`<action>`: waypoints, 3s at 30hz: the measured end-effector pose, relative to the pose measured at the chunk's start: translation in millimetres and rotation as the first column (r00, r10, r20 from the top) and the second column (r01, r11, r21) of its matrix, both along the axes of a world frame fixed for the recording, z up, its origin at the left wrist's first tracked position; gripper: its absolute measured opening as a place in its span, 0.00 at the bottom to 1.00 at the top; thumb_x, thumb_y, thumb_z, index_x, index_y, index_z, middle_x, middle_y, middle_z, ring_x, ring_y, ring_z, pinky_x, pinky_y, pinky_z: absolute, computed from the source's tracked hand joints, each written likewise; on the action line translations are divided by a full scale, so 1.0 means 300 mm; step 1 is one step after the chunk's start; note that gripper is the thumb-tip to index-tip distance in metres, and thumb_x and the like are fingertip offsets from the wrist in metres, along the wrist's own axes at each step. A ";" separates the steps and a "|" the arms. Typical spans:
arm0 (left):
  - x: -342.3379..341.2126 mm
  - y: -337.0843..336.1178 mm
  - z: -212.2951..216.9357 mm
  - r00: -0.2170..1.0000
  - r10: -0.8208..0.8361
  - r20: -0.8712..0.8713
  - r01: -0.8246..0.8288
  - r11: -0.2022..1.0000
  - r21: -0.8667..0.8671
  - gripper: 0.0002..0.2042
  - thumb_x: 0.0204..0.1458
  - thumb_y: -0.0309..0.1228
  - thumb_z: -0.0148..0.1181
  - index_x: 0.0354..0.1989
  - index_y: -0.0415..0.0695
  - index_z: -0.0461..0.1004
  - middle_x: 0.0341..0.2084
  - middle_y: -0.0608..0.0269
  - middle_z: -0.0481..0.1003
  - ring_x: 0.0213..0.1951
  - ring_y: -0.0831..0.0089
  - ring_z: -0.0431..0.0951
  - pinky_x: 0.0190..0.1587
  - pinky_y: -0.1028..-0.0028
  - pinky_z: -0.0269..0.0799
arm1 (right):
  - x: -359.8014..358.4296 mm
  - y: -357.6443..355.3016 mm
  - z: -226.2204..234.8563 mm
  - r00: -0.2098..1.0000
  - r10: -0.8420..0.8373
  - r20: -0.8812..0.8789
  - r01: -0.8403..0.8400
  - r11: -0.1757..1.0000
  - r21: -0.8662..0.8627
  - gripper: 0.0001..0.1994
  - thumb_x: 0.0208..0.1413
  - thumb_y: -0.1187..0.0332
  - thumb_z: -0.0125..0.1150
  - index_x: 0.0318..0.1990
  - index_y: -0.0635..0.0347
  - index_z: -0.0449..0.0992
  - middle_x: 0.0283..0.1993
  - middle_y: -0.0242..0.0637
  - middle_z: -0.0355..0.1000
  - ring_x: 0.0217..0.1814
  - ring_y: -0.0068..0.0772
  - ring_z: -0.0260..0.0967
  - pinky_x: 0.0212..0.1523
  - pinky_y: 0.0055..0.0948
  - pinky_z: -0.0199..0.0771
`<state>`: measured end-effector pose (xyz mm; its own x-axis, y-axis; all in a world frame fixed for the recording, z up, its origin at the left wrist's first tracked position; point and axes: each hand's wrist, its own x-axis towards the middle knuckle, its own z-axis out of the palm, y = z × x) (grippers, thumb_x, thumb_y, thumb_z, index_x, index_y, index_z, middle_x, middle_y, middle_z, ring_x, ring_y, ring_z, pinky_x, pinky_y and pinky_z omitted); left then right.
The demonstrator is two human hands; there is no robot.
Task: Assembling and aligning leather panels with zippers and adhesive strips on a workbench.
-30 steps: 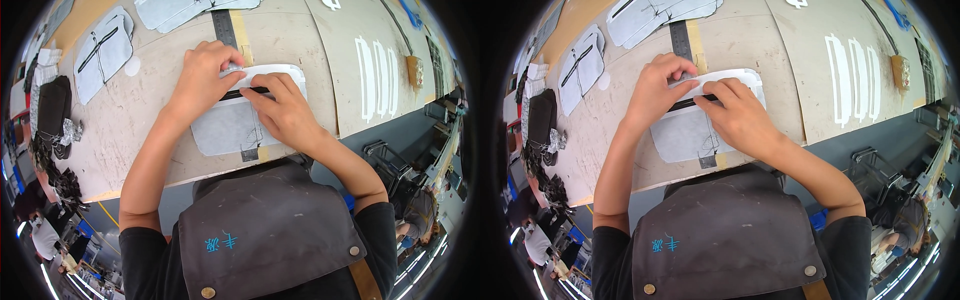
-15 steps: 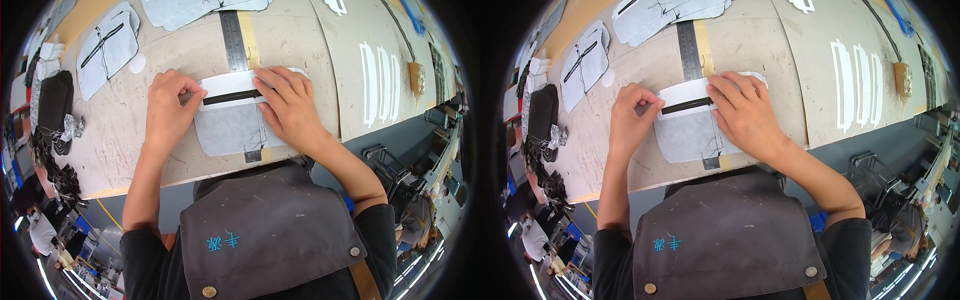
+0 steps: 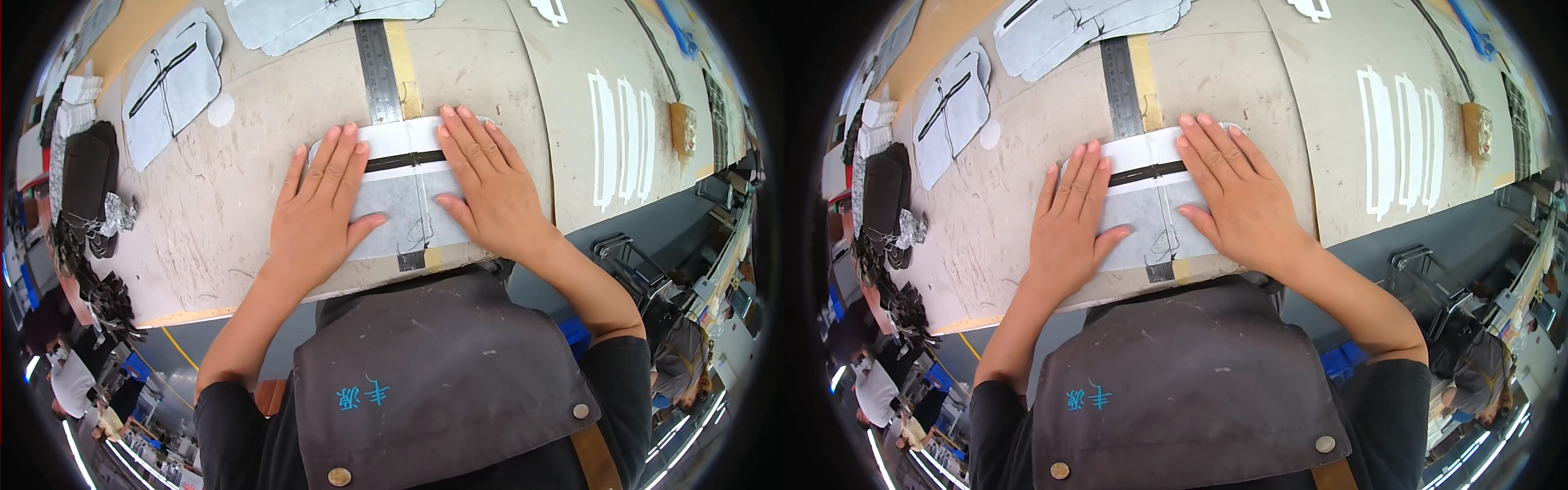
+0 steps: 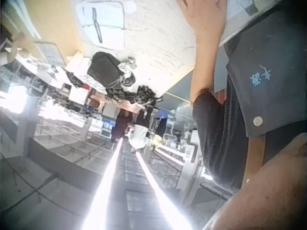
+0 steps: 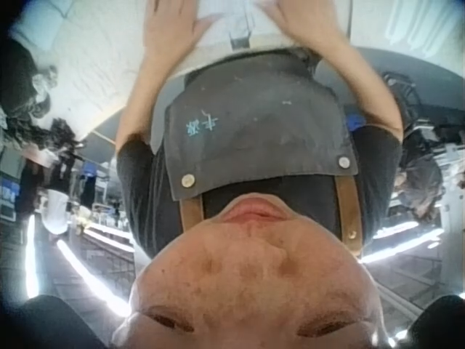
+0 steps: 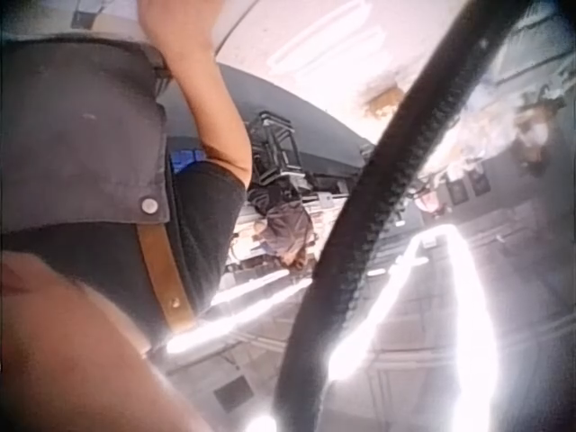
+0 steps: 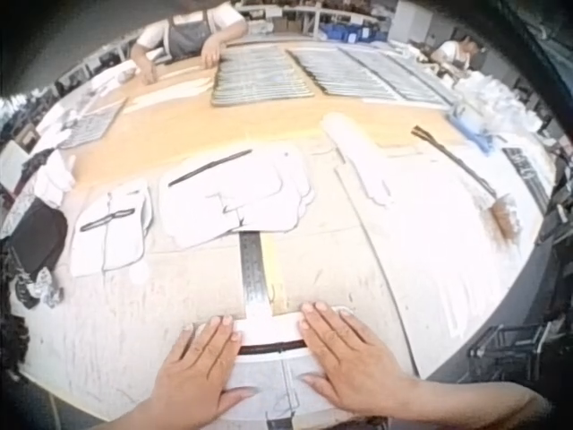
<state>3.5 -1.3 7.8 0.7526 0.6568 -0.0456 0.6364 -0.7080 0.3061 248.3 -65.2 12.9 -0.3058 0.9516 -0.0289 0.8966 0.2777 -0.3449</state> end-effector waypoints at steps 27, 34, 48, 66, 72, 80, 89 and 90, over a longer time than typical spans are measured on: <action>-0.059 -0.033 0.039 0.998 0.054 -0.022 -0.055 0.998 -0.008 0.38 0.46 0.47 0.66 0.63 0.36 0.63 0.68 0.49 0.58 0.70 0.55 0.54 0.69 0.55 0.49 | 0.057 -0.045 0.031 0.993 -0.060 0.102 0.066 0.996 -0.060 0.38 0.57 0.58 0.58 0.69 0.71 0.52 0.76 0.52 0.45 0.79 0.51 0.39 0.75 0.44 0.39; 0.062 0.065 0.031 0.900 0.154 0.407 -0.168 0.986 -0.002 0.26 0.42 0.21 0.70 0.53 0.38 0.71 0.54 0.51 0.68 0.55 0.53 0.68 0.55 0.62 0.67 | 0.115 -0.012 0.028 0.944 -0.209 -0.256 0.246 0.961 0.124 0.27 0.55 0.74 0.58 0.63 0.69 0.63 0.68 0.52 0.58 0.69 0.53 0.55 0.66 0.43 0.58; 0.111 0.195 0.082 0.840 0.421 0.344 -0.022 0.659 -0.752 0.06 0.50 0.22 0.66 0.36 0.36 0.80 0.26 0.68 0.79 0.30 0.83 0.73 0.36 0.80 0.69 | 0.081 0.065 0.083 0.301 -0.641 -0.706 0.347 0.763 -0.545 0.11 0.59 0.74 0.61 0.49 0.64 0.77 0.42 0.36 0.79 0.41 0.20 0.72 0.45 0.23 0.71; 0.092 0.295 0.078 0.896 0.389 0.212 -0.039 0.546 -0.837 0.08 0.51 0.26 0.67 0.39 0.38 0.80 0.29 0.68 0.79 0.31 0.85 0.76 0.36 0.84 0.70 | -0.002 0.038 0.143 0.165 -0.638 -0.752 0.357 0.750 -0.557 0.12 0.62 0.72 0.59 0.51 0.66 0.77 0.37 0.33 0.79 0.37 0.14 0.71 0.38 0.16 0.70; 0.086 0.292 0.084 0.897 0.397 0.194 -0.053 0.534 -0.844 0.09 0.51 0.26 0.67 0.40 0.38 0.80 0.30 0.69 0.79 0.31 0.86 0.75 0.37 0.84 0.70 | -0.004 0.035 0.098 0.317 -0.553 -0.770 0.441 0.805 -0.397 0.13 0.59 0.74 0.62 0.50 0.65 0.78 0.35 0.28 0.77 0.35 0.11 0.67 0.37 0.16 0.69; -0.082 0.203 0.083 0.762 0.626 0.164 -0.130 0.396 -0.909 0.07 0.52 0.27 0.67 0.36 0.37 0.80 0.27 0.66 0.79 0.31 0.82 0.75 0.37 0.81 0.70 | 0.072 0.046 0.042 0.155 -0.634 -0.758 0.563 0.687 -0.460 0.16 0.58 0.75 0.63 0.53 0.67 0.77 0.36 0.30 0.77 0.37 0.14 0.70 0.41 0.17 0.69; -0.052 0.118 0.072 0.445 0.873 0.199 0.052 0.197 -0.979 0.05 0.56 0.25 0.63 0.38 0.38 0.78 0.32 0.62 0.81 0.35 0.80 0.77 0.44 0.79 0.71 | 0.070 0.053 0.034 0.149 -0.663 -0.734 0.576 0.661 -0.480 0.16 0.59 0.74 0.62 0.54 0.69 0.76 0.38 0.32 0.77 0.40 0.17 0.71 0.46 0.17 0.69; -0.051 0.114 0.071 0.411 0.891 0.192 0.069 0.180 -0.981 0.05 0.56 0.25 0.63 0.38 0.38 0.78 0.33 0.62 0.81 0.36 0.79 0.77 0.44 0.78 0.71 | 0.066 0.055 0.038 0.137 -0.663 -0.736 0.576 0.658 -0.485 0.16 0.59 0.74 0.62 0.54 0.69 0.76 0.38 0.32 0.77 0.40 0.17 0.71 0.46 0.17 0.69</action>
<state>-11.7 32.7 29.2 0.3960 0.7699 -0.5004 -0.0656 0.5673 0.8209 268.0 -48.8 24.2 0.4828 0.8392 -0.2501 0.0046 -0.2880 -0.9576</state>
